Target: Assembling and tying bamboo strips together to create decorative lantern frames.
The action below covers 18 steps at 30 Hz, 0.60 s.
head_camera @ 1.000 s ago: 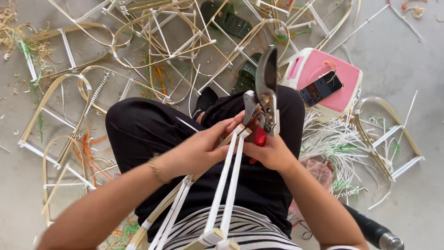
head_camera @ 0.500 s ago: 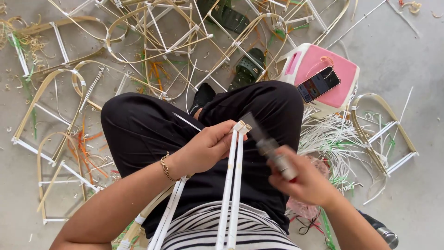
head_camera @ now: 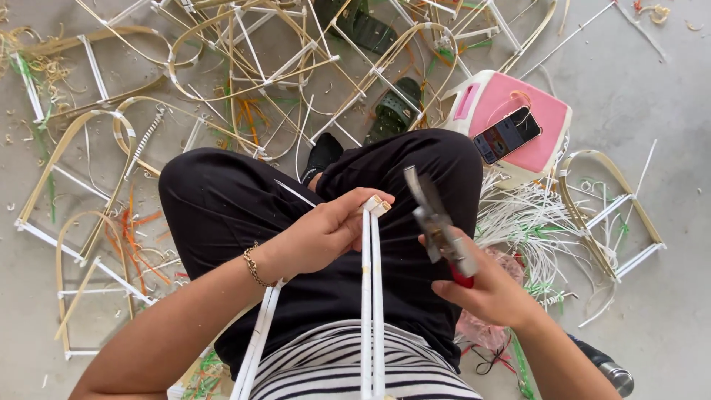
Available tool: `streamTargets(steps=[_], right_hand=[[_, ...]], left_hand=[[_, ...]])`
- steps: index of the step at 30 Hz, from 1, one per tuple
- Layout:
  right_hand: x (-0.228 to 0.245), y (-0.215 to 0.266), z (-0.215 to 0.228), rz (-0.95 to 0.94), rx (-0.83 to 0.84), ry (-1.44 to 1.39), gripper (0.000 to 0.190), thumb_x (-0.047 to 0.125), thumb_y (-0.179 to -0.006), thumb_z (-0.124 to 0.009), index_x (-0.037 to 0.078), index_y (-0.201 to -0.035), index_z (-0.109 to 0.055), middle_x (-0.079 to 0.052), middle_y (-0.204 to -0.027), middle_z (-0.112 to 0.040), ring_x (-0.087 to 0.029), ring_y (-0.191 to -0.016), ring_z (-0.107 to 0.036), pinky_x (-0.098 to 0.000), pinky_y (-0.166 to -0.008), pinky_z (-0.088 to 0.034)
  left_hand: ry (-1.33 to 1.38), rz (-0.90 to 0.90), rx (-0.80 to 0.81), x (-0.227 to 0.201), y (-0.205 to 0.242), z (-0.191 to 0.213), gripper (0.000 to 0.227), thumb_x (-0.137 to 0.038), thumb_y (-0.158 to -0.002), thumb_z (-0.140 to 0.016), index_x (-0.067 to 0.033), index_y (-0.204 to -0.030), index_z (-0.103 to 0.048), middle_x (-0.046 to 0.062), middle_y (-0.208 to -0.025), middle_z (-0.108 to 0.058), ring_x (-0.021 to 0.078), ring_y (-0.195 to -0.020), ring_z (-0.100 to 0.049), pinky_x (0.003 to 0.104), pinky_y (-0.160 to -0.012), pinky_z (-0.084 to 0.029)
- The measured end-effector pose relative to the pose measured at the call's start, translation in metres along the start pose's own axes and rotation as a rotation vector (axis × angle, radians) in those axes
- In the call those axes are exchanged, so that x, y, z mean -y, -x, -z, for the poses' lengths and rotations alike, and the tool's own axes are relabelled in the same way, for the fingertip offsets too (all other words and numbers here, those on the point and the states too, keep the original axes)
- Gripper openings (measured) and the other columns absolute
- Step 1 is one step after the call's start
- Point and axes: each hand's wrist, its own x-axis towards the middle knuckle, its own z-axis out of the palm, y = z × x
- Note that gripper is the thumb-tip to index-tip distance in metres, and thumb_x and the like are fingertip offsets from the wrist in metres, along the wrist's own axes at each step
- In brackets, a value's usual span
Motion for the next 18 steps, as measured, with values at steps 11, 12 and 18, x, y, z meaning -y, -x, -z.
streamTargets(steps=[11,12,18], right_hand=[[0.010,-0.001,-0.010,-0.197,0.052,0.149,0.093,0.005,-0.074,-0.073,0.012,-0.155,-0.030,-0.013,-0.140,-0.049,-0.029,-0.135,-0.048,-0.0389,-0.112,-0.035],[0.008,-0.001,-0.010,-0.188,0.059,0.172,0.093,0.005,-0.074,-0.073,0.013,-0.155,-0.030,-0.014,-0.139,-0.049,-0.030,-0.134,-0.049,-0.0393,-0.112,-0.035],[-0.023,-0.008,-0.008,-0.212,0.061,0.116,0.092,0.019,-0.075,-0.078,0.011,-0.154,-0.032,-0.017,-0.142,-0.051,-0.034,-0.132,-0.049,-0.0435,-0.106,-0.036]], left_hand=[[-0.245,-0.030,-0.014,0.007,-0.010,-0.003,0.021,-0.014,-0.106,-0.048,-0.0094,-0.124,-0.058,-0.001,-0.070,-0.055,0.0076,-0.064,-0.050,0.026,-0.062,-0.047],[-0.269,-0.013,-0.029,0.006,-0.011,-0.004,0.023,-0.014,-0.104,-0.049,-0.0101,-0.124,-0.059,-0.001,-0.069,-0.056,0.0078,-0.062,-0.052,0.026,-0.061,-0.048],[-0.213,-0.048,-0.046,0.029,-0.021,-0.003,0.021,-0.014,-0.105,-0.051,-0.0094,-0.123,-0.061,-0.004,-0.072,-0.055,0.0064,-0.064,-0.046,0.025,-0.058,-0.045]])
